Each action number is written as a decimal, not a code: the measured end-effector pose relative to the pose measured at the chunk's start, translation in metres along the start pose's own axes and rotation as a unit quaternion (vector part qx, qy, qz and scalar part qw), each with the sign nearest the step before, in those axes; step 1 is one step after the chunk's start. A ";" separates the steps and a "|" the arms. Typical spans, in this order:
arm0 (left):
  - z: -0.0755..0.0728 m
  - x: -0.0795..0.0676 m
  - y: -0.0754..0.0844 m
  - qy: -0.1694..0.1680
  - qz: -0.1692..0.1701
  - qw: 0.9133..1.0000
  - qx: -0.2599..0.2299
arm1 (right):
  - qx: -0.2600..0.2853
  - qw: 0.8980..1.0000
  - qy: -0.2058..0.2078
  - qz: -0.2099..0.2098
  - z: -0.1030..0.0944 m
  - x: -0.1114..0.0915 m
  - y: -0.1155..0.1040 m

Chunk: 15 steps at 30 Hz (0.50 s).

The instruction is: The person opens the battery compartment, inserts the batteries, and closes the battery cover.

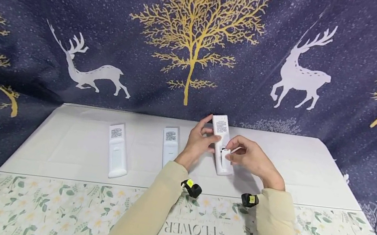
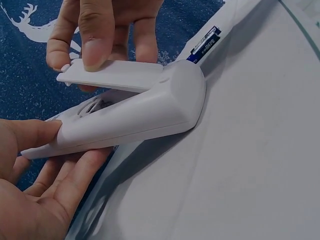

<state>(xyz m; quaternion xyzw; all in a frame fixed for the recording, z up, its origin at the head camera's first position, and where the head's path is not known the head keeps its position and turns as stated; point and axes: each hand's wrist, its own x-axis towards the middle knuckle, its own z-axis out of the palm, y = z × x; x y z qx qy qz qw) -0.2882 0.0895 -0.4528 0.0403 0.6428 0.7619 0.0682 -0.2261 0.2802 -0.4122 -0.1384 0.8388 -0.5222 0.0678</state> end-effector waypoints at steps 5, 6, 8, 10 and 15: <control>-0.001 -0.001 0.001 -0.001 -0.003 1.000 0.004 | -0.020 1.000 0.010 -0.001 -0.001 0.000 -0.001; -0.001 -0.001 0.001 -0.001 -0.003 1.000 0.004 | -0.022 1.000 0.012 0.000 -0.002 -0.001 -0.001; -0.001 -0.001 0.001 0.000 -0.004 1.000 0.005 | -0.022 1.000 0.018 0.006 -0.004 -0.002 -0.001; -0.001 -0.001 0.001 0.000 -0.004 1.000 0.005 | -0.021 0.999 0.025 0.012 -0.005 -0.004 -0.001; -0.001 -0.001 0.002 -0.002 -0.005 1.000 0.006 | -0.020 0.998 0.049 0.023 -0.009 -0.007 0.000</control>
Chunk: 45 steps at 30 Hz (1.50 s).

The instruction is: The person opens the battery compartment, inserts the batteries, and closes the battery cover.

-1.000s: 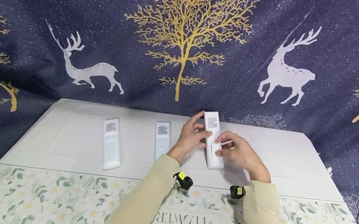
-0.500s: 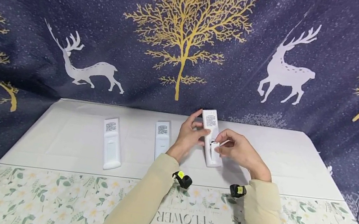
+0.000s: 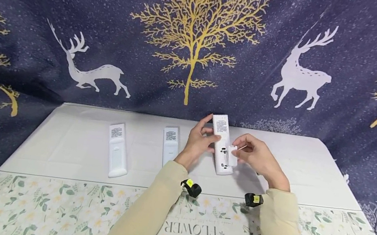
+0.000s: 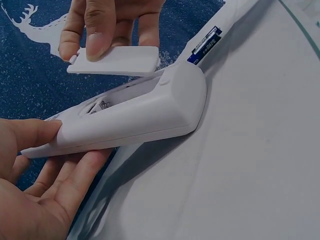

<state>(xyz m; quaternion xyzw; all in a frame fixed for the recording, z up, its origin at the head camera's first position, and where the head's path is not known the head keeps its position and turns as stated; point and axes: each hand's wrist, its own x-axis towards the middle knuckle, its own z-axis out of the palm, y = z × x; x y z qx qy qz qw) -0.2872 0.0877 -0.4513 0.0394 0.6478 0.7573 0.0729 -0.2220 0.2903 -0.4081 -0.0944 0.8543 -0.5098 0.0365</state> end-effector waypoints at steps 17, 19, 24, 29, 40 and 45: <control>0.000 0.001 -0.001 0.002 -0.004 1.000 -0.006 | -0.024 0.997 0.031 0.068 -0.008 0.001 0.010; 0.000 0.000 0.000 0.001 -0.003 1.000 -0.005 | -0.026 0.997 0.029 0.073 -0.008 0.001 0.011; 0.000 0.000 0.000 0.000 -0.003 1.000 -0.004 | -0.024 0.996 0.024 0.080 -0.006 0.003 0.014; 0.000 0.001 -0.001 0.001 -0.001 1.000 -0.004 | -0.027 0.996 0.021 0.085 -0.004 0.004 0.017; 0.000 0.001 -0.001 0.005 0.001 1.000 0.002 | -0.065 0.995 0.025 0.076 -0.001 0.009 0.024; 0.000 0.000 -0.001 0.002 -0.001 1.000 0.000 | -0.085 0.994 0.024 0.068 0.002 0.010 0.027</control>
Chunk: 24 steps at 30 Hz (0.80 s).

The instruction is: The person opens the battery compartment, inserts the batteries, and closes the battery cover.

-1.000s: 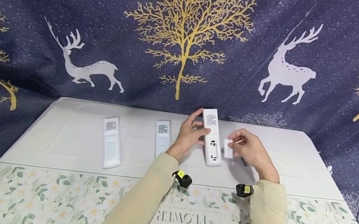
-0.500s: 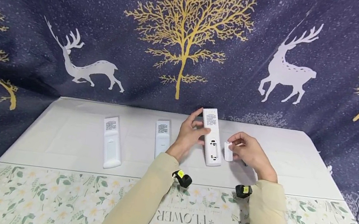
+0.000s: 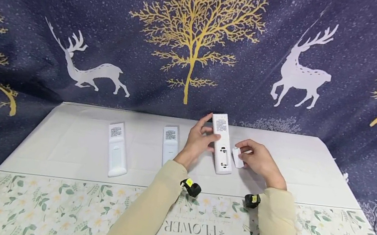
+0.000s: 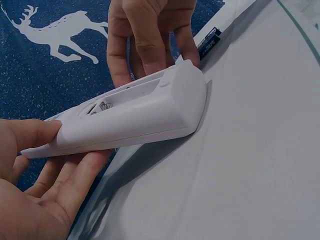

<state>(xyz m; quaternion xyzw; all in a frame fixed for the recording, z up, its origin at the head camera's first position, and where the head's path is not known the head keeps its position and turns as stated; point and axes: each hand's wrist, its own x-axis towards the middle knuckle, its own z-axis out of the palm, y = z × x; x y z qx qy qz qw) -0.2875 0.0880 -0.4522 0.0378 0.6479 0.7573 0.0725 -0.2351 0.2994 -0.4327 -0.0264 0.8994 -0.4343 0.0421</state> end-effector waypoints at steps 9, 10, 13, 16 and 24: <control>0.000 0.000 0.001 0.002 -0.003 1.000 -0.001 | -0.041 0.999 0.014 -0.007 0.001 -0.002 -0.002; 0.000 0.000 0.001 0.002 -0.003 1.000 -0.002 | -0.041 0.999 0.014 -0.008 0.001 -0.002 -0.002; 0.000 0.000 0.000 0.002 -0.001 1.000 -0.002 | -0.047 0.999 0.014 -0.005 -0.002 -0.003 -0.003; 0.000 0.001 0.000 -0.001 0.000 1.000 -0.001 | -0.070 0.997 0.025 0.005 -0.006 -0.005 -0.005; 0.000 0.001 -0.001 -0.002 0.000 1.000 -0.005 | -0.131 0.989 0.054 0.035 -0.018 -0.009 -0.009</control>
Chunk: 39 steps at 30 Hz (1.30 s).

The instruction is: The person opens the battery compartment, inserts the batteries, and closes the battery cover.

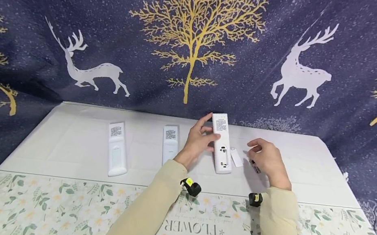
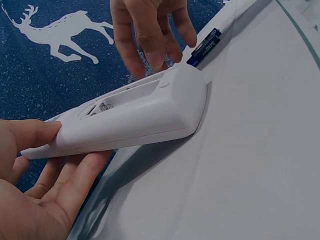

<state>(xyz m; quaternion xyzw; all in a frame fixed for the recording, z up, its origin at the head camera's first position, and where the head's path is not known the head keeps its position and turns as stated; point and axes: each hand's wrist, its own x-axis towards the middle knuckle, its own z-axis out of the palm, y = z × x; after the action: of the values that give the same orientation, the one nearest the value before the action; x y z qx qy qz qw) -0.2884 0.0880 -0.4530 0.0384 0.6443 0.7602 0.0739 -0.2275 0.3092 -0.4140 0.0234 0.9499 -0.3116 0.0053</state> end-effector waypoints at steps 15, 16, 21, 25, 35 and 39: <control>-0.001 0.001 -0.002 0.001 -0.007 1.000 -0.004 | -0.044 0.997 -0.035 0.049 -0.016 -0.010 -0.002; -0.001 0.001 -0.002 -0.001 -0.007 1.000 -0.002 | -0.045 0.997 -0.042 0.054 -0.016 -0.010 -0.002; -0.001 -0.001 -0.001 -0.003 -0.006 1.000 0.004 | -0.048 0.995 -0.059 0.067 -0.012 -0.011 -0.003; -0.001 -0.001 -0.001 0.000 -0.007 1.000 0.003 | -0.040 0.994 -0.067 0.075 -0.009 -0.011 -0.003; 0.000 -0.001 -0.001 0.000 -0.008 1.000 -0.005 | -0.037 0.994 -0.078 0.066 -0.003 -0.006 0.000; -0.001 -0.001 -0.001 -0.003 -0.008 1.000 -0.009 | -0.028 0.995 -0.079 0.053 -0.002 -0.005 0.002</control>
<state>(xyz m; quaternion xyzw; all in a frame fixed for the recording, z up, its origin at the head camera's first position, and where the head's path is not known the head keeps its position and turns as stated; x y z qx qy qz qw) -0.2875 0.0869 -0.4540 0.0346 0.6375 0.7652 0.0827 -0.2226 0.3116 -0.4137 0.0490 0.9522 -0.2853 0.0972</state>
